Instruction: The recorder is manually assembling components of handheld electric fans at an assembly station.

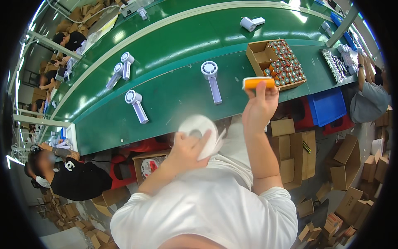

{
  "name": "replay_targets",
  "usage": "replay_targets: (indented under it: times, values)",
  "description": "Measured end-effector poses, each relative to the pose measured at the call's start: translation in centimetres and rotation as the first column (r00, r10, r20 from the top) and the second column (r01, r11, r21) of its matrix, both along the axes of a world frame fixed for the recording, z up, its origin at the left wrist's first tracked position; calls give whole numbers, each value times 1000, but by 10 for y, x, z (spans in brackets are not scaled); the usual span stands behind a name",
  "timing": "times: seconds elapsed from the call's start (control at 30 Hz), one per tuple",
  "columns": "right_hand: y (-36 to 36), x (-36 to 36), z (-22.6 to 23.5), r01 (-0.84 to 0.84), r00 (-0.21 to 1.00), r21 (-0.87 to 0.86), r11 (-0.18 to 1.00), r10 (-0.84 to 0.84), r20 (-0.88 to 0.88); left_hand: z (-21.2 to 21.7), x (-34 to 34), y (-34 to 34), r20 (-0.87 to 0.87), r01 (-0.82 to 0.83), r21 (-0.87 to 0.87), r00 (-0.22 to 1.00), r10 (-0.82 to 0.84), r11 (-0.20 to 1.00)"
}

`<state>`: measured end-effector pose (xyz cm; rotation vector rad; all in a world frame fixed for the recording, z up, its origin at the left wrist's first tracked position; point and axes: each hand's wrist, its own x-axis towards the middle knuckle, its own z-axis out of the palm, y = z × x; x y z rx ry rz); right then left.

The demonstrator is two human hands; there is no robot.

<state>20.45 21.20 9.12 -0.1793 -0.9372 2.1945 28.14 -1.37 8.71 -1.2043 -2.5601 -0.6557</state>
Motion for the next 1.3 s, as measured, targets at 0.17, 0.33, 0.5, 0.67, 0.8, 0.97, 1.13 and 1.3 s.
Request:
replay_targets:
  times: [0.17,0.33,0.5,0.67,0.8,0.97,1.13,1.3]
  values:
    - [41,-37,-55,-237,970,362,901,195,148,-97,26,-31,317,6,-150,947,42,989]
    - [49,-42,-95,-776,620,305,552,757,206,-114,29,-42,248,-68,-206,961,120,976]
    - [51,-40,-86,-894,405,357,270,827,389,-53,-32,-16,89,-51,33,995,48,998]
    - [47,-38,-76,-893,413,391,220,745,523,-21,-138,29,-297,23,-102,953,-53,995]
    - [45,-32,-64,-897,417,371,239,735,535,-25,-188,52,-388,88,-294,899,-203,952]
    - [54,-29,-69,-875,438,459,156,660,610,-13,-200,70,-148,67,-462,977,-151,884]
    - [50,-22,-59,-886,441,420,198,644,626,-12,-236,49,347,322,-168,904,-250,932]
    - [41,-19,-50,-859,505,458,230,535,677,-69,-229,55,437,-150,582,887,-152,799]
